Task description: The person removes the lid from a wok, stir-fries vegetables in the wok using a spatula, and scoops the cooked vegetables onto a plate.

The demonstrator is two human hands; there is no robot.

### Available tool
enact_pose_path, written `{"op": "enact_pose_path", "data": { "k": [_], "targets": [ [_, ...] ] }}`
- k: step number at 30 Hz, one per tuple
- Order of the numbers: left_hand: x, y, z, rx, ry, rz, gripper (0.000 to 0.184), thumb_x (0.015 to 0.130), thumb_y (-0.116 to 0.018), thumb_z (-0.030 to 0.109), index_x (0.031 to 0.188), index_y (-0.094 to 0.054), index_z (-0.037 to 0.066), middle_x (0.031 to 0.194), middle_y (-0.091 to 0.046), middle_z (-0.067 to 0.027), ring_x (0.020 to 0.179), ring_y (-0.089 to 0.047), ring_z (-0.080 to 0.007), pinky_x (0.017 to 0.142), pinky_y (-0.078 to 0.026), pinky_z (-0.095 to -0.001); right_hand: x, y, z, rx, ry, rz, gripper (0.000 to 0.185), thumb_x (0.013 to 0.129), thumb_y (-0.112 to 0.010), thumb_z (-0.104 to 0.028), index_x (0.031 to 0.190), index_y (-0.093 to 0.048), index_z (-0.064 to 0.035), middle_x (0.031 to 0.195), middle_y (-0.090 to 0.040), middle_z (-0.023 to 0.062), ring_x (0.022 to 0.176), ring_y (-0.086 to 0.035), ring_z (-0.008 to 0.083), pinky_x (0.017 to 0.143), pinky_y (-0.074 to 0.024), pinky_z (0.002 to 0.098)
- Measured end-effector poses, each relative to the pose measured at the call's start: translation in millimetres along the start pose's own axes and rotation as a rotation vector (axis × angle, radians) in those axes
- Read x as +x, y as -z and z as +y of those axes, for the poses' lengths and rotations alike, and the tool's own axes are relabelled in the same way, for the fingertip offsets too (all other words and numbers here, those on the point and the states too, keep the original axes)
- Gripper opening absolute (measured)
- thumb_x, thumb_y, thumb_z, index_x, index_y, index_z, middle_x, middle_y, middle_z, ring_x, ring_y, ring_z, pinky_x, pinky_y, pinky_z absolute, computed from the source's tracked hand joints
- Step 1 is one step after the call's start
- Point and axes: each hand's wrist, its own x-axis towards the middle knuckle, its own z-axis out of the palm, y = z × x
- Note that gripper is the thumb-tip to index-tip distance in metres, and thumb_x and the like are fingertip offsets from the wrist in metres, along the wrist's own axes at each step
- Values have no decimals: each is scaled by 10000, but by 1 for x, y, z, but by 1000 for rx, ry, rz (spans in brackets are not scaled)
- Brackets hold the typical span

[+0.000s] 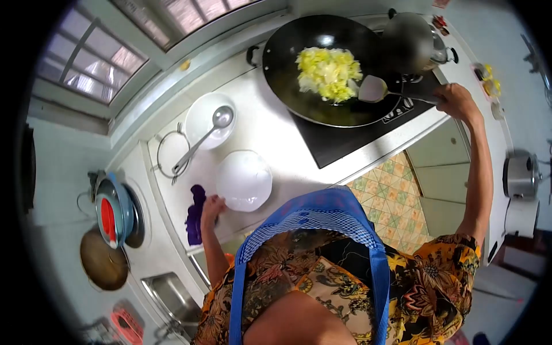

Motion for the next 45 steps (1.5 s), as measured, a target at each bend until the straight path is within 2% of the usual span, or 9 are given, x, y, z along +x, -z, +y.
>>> {"op": "enact_pose_path", "data": {
  "k": [10,14,24,29,32,34,39,43,45],
  "targets": [
    [-36,-82,12,-371,-3,-46,340,700,-595,62,1023,-506,7,858,-576,-78,669,-565,-152,588,-497,-267,75,-10,26,-129,-8,-74,255,588,-605,-84,839,-645,-102,737,-620,130,733,-604,290,657,-484,385],
    [-33,-105,30,-430,-31,-57,345,703,-551,41,1043,-499,6,875,-574,-76,687,-576,-164,593,-510,-276,110,-40,-15,4,200,335,211,632,-565,-110,828,-642,-106,724,-609,147,744,-604,312,646,-493,402],
    [-23,-120,30,-383,2,-44,446,688,-524,38,1123,-448,-17,956,-553,-121,764,-581,-223,610,-517,-319,23,22,-92,-385,263,472,397,693,-509,38,1049,-608,-107,987,-578,88,683,-617,240,558,-504,325],
    [-19,-120,19,-415,-24,-82,438,692,-513,21,1123,-447,-21,969,-549,-124,781,-578,-226,626,-515,-312,5,46,-75,-253,16,274,406,663,-522,50,992,-639,-157,757,-621,89,666,-604,254,594,-500,347],
    [-19,-120,19,-442,-16,-79,440,693,-509,15,1128,-447,-17,979,-543,-124,791,-572,-220,630,-508,-303,3,56,-39,-196,144,207,323,613,-567,-35,911,-649,-129,707,-620,103,707,-602,252,628,-480,351],
    [-21,-120,22,-441,-19,-76,445,689,-510,15,1128,-448,-18,970,-539,-117,783,-565,-213,630,-501,-295,17,61,-12,-58,55,-122,281,589,-585,-94,862,-653,-80,674,-620,103,607,-599,205,575,-480,317],
    [-20,-121,21,-461,-27,-66,373,702,-530,26,1072,-491,14,891,-570,-86,712,-568,-161,578,-502,-267,31,19,13,376,-136,-458,243,724,-606,-166,938,-657,-62,716,-649,53,643,-596,115,556,-497,278],
    [-18,-121,18,-480,-25,-80,399,699,-533,27,1095,-481,16,914,-572,-90,729,-567,-160,586,-502,-272,49,-83,-20,493,99,5,327,736,-615,-202,1012,-607,-27,796,-643,123,751,-619,204,712,-479,318],
    [-19,-121,21,-474,-16,-80,409,697,-532,24,1102,-476,15,920,-571,-90,735,-569,-162,595,-504,-273,53,-96,-45,458,19,125,322,717,-613,-191,1010,-610,-58,807,-636,140,737,-616,266,678,-478,349]
  ]
}}
